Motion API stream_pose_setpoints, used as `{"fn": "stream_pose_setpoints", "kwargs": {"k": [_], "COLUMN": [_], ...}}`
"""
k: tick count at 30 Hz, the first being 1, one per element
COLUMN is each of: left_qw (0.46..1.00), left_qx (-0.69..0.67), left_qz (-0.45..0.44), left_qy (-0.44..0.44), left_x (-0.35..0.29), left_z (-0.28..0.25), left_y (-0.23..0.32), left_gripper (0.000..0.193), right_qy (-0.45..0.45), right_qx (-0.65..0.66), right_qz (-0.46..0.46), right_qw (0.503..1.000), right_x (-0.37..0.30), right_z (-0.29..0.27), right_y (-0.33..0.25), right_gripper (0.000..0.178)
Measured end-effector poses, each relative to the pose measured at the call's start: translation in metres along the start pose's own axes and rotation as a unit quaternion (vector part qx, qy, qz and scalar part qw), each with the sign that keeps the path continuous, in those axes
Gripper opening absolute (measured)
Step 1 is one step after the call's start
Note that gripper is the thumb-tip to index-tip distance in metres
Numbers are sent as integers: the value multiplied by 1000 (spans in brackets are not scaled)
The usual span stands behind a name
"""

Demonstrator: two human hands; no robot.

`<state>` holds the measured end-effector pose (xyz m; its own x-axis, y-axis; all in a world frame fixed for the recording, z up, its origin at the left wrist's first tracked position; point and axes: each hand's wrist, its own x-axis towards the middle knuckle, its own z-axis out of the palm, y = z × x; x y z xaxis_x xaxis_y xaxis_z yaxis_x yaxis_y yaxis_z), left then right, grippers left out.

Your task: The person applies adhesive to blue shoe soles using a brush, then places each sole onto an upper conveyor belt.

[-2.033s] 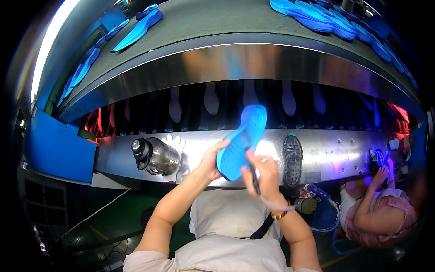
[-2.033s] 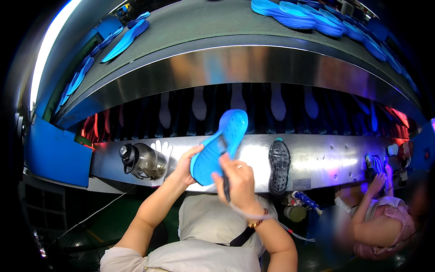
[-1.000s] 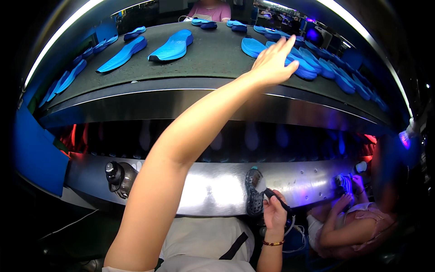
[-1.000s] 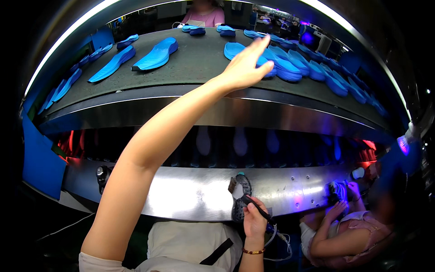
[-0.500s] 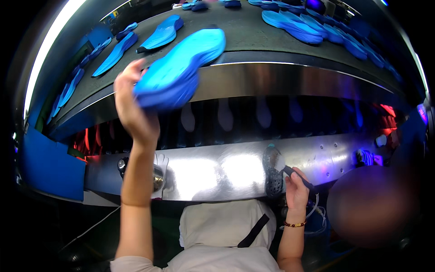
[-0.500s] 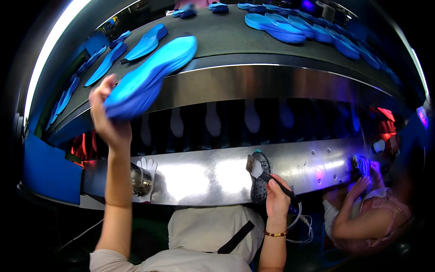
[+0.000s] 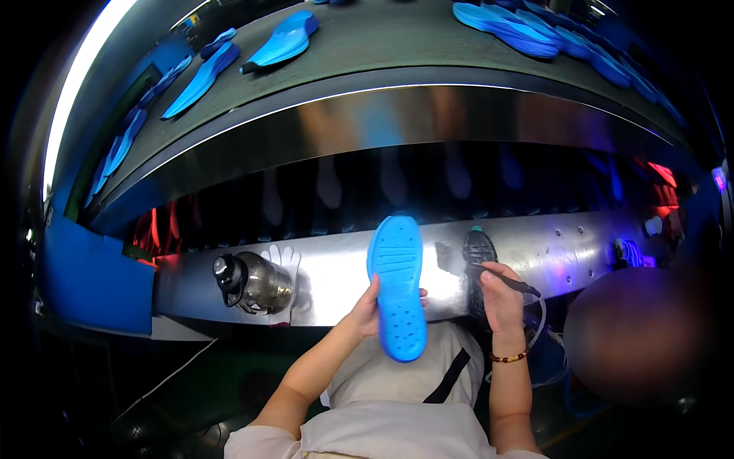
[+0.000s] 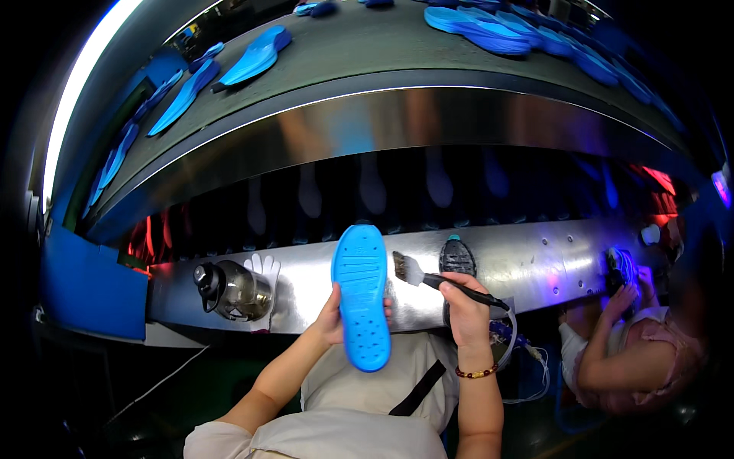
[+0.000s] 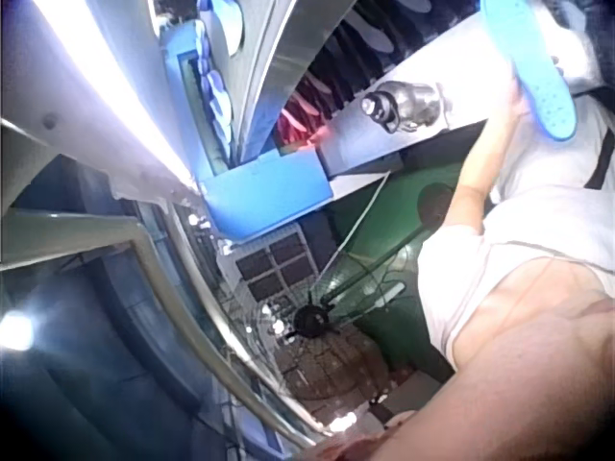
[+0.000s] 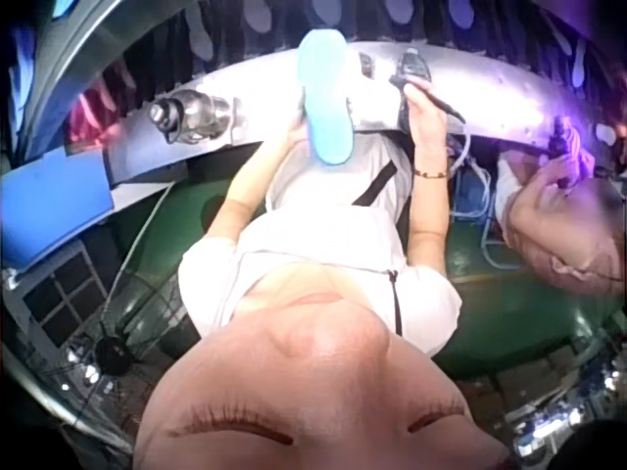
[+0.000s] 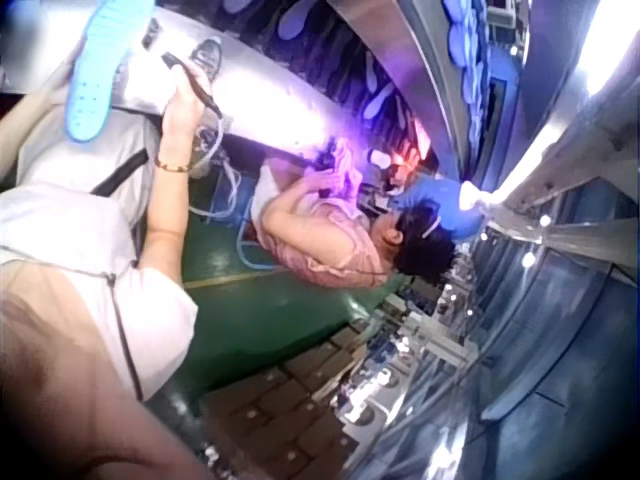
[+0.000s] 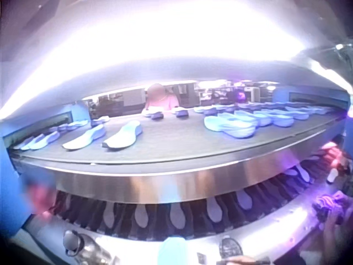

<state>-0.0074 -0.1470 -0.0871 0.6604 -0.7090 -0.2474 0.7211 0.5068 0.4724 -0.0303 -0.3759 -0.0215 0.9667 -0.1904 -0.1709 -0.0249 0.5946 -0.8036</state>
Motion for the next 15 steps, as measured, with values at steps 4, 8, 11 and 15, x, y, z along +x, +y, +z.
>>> {"fn": "stream_pose_setpoints", "kwargs": {"k": [4, 8, 11, 15], "left_qw": [991, 988, 989, 987], "left_qx": [-125, -144, -80, 24], "left_qz": [-9, 10, 36, 55], "left_qy": [-49, -59, 120, 148], "left_x": [5, 9, 13, 13], "left_z": [38, 36, 44, 39], "left_y": [3, -9, -11, 0], "left_gripper": [98, 94, 84, 87], "right_qy": [-41, -54, -98, -149], "right_qx": [-126, -229, -356, -492], "right_qz": [-19, -92, -180, -347], "right_qw": [991, 968, 912, 785], "right_x": [12, 30, 28, 9], "right_z": [19, 47, 63, 80], "right_y": [11, 14, 19, 22], "right_gripper": [17, 12, 15, 16]}}
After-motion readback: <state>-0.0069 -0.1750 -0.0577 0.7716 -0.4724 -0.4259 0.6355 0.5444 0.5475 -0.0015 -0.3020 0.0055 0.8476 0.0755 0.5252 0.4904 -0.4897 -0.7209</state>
